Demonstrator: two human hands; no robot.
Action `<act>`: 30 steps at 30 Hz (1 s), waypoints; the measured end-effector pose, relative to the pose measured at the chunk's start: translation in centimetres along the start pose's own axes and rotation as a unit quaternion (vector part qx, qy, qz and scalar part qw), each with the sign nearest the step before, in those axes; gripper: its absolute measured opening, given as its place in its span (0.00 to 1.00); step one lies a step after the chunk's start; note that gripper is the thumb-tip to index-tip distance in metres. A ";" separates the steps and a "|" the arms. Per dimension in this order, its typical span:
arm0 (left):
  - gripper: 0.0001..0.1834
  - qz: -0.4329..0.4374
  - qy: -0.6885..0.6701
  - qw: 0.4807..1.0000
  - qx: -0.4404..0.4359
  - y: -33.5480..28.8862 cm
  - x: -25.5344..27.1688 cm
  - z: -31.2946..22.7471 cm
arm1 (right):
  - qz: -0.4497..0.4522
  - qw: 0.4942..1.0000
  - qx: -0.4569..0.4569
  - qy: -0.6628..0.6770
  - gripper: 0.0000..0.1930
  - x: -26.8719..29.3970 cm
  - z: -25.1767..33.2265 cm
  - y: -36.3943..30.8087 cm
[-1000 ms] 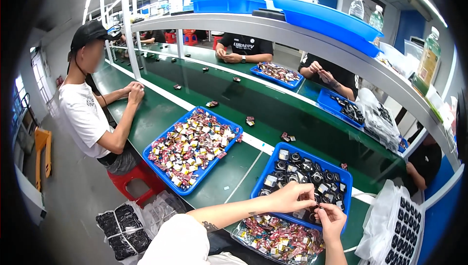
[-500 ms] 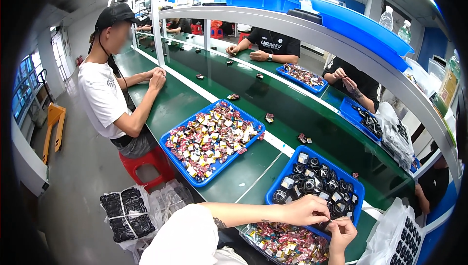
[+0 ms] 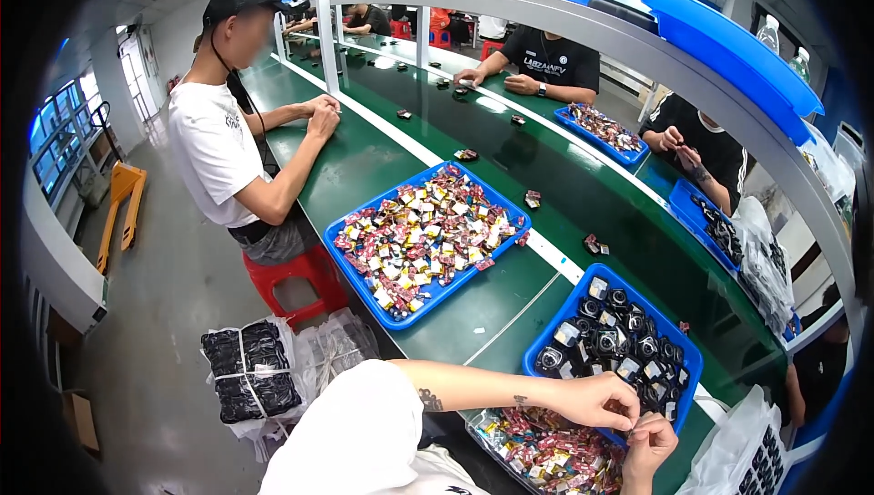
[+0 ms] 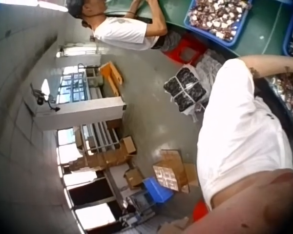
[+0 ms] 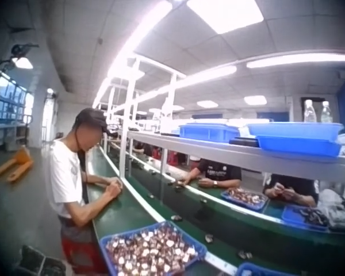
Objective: Assembling small electronic components by attaching a backing to a main unit on a factory assembly line.
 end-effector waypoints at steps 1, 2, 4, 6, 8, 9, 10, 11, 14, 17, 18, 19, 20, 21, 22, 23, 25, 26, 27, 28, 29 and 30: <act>0.06 0.024 -0.022 0.999 0.012 0.1 -0.4 0.3 | -0.014 0.999 -0.004 0.029 0.17 -0.2 0.4 0.5; 0.06 0.025 -0.026 0.999 0.014 0.1 -0.4 0.4 | -0.029 0.998 -0.008 0.057 0.17 -0.2 0.6 0.6; 0.06 0.033 -0.142 0.988 0.052 0.2 -0.1 0.7 | -0.087 0.989 -0.043 0.107 0.15 1.0 -0.3 0.1; 0.07 -0.004 -0.179 0.983 0.032 0.4 1.2 0.8 | -0.003 0.999 0.016 -0.047 0.17 -0.1 1.5 0.9; 0.08 -0.052 -0.169 0.984 0.027 0.5 2.5 1.6 | 0.171 0.959 0.146 -0.175 0.14 -3.6 4.7 1.5; 0.09 -0.052 -0.196 0.979 0.035 0.6 2.7 2.0 | 0.212 0.937 0.167 -0.222 0.11 -4.7 5.0 1.4; 0.09 -0.064 -0.200 0.976 0.058 0.8 2.9 2.9 | 0.252 0.911 0.188 -0.267 0.08 -6.0 5.3 1.0; 0.09 -0.069 -0.196 0.977 0.057 0.8 3.1 3.2 | 0.275 0.898 0.157 -0.305 0.06 -6.5 4.4 0.5; 0.09 -0.080 -0.192 0.977 0.048 0.7 3.2 3.0 | 0.235 0.912 0.113 -0.316 0.07 -6.6 3.5 0.8; 0.07 -0.073 -0.212 0.972 0.066 0.8 2.9 3.3 | 0.198 0.908 0.109 -0.354 0.06 -4.9 3.2 1.2; 0.07 -0.072 -0.210 0.973 0.067 0.7 2.9 3.2 | 0.159 0.911 0.072 -0.374 0.07 -3.9 2.4 1.7; 0.08 -0.072 -0.206 0.974 0.059 0.6 2.9 3.0 | 0.130 0.905 0.064 -0.399 0.07 -3.6 2.3 1.8; 0.09 -0.072 -0.202 0.975 0.051 0.6 2.9 2.7 | 0.101 0.899 0.056 -0.424 0.08 -3.4 2.4 2.0; 0.09 -0.077 -0.203 0.975 0.047 0.5 2.9 2.5 | 0.099 0.900 0.057 -0.420 0.08 -3.4 2.6 2.2; 0.09 -0.079 -0.199 0.975 0.049 0.4 2.8 2.8 | 0.134 0.898 0.029 -0.418 0.08 -3.7 2.3 2.3; 0.09 -0.080 -0.200 0.975 0.044 0.5 2.7 3.1 | 0.169 0.894 0.001 -0.415 0.09 -4.0 1.7 2.2; 0.09 -0.079 -0.197 0.976 0.049 0.4 2.7 3.1 | 0.145 0.895 -0.022 -0.421 0.13 -2.5 1.2 2.2; 0.09 -0.079 -0.195 0.976 0.053 0.5 2.9 3.2 | 0.125 0.894 -0.037 -0.429 0.15 -2.0 1.0 2.4; 0.09 -0.075 -0.202 0.975 0.059 0.5 2.7 3.0 | 0.123 0.882 -0.028 -0.455 0.17 -1.9 1.4 2.5; 0.09 -0.072 -0.209 0.973 0.065 0.6 2.6 3.1 | 0.126 0.875 -0.021 -0.467 0.18 -1.8 1.3 2.4; 0.09 -0.075 -0.194 0.976 0.068 0.7 2.6 3.3 | 0.124 0.876 -0.019 -0.465 0.18 -1.8 1.3 2.4; 0.09 -0.072 -0.190 0.977 0.070 0.8 2.6 3.1 | 0.122 0.878 -0.016 -0.463 0.19 -1.9 1.3 2.6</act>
Point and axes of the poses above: each hand's wrist, its own y-axis towards the middle knuckle, its own x-axis out of the back of the hand, z = x × y, the point moved 10 cm from there along y, towards the middle knuckle, and after that the axes turned 9 degrees about x, right-handed, at the moved point
